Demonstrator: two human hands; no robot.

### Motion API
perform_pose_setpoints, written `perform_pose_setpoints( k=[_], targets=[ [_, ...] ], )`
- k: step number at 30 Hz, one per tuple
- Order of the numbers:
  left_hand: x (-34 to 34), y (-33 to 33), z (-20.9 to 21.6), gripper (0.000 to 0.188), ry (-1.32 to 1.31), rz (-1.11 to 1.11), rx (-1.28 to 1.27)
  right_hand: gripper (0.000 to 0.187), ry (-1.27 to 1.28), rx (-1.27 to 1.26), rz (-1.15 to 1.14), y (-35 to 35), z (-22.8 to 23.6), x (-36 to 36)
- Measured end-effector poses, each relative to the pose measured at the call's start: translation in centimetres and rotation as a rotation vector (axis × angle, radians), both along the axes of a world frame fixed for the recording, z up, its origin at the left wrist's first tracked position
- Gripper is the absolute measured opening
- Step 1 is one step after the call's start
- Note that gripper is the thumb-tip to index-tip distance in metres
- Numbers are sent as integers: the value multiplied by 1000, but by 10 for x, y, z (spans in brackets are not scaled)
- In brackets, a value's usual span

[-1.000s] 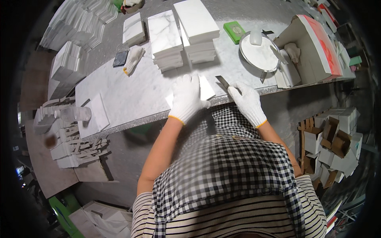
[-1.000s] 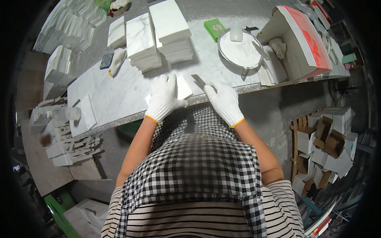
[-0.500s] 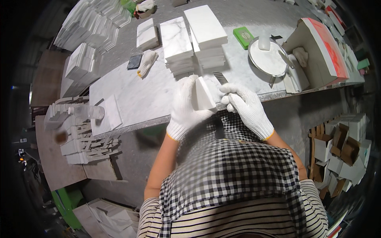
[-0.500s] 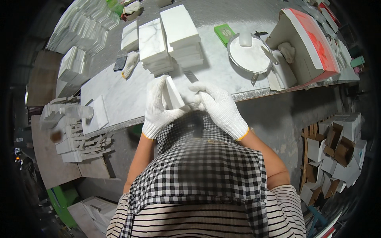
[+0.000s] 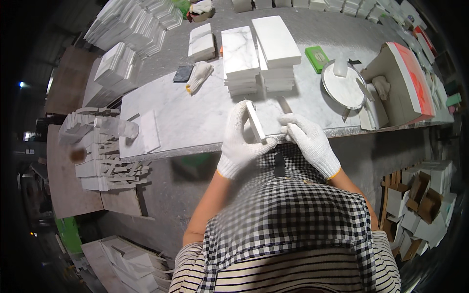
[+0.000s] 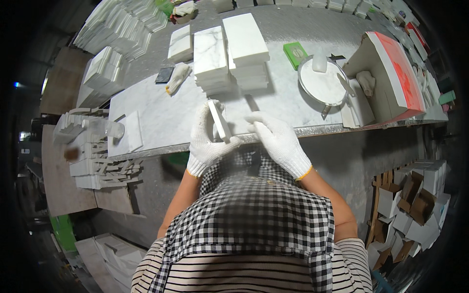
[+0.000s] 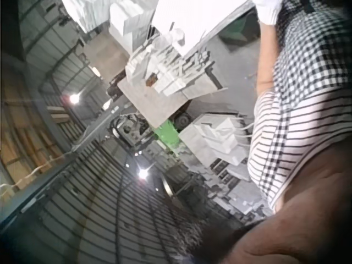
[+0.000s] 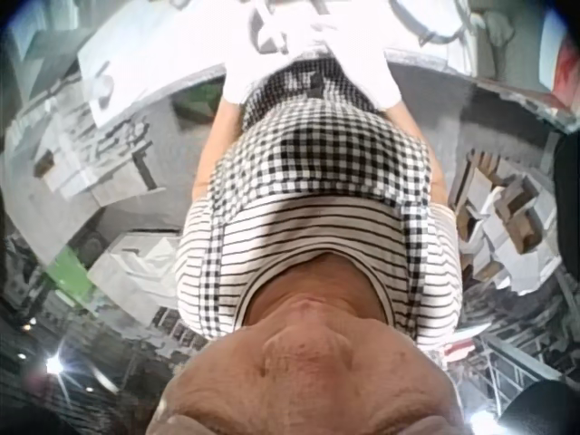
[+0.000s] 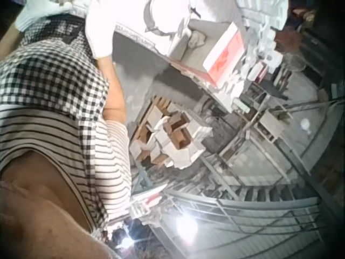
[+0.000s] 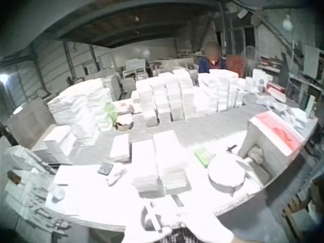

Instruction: The person repeatedly picks up white rectangular tiles, scrapes their edges with a metal tool, and wipes them with a green sponge. The person stacks finished tiles on the table while working in a warehouse-like setting.

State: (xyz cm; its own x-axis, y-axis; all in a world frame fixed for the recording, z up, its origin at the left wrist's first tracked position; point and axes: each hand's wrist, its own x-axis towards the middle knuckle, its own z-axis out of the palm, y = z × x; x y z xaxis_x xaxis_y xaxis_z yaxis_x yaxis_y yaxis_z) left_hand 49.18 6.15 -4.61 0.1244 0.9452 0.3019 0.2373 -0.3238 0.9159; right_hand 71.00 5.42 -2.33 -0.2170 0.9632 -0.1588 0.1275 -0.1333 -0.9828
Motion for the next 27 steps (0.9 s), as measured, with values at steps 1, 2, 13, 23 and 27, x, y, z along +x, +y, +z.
perform_pose_setpoints(
  k=[1, 2, 13, 23, 27],
  targets=[
    [0, -1, 2, 103, -27, 13, -27, 32, 6, -9, -22, 1, -7, 3],
    [-1, -2, 2, 103, -55, 28, -54, 32, -64, -7, -46, 3, -13, 7],
    [-14, 0, 24, 101, 317, 193, 75, 32, -1051, 580, -98, 26, -53, 43],
    [-12, 69, 123, 89, 664, 102, 147, 38, -1174, 739, -120, 82, -13, 53],
    [9, 135, 133, 71, 722, 31, 352, 40, -1348, 705, -80, 139, -1, 56]
  ],
)
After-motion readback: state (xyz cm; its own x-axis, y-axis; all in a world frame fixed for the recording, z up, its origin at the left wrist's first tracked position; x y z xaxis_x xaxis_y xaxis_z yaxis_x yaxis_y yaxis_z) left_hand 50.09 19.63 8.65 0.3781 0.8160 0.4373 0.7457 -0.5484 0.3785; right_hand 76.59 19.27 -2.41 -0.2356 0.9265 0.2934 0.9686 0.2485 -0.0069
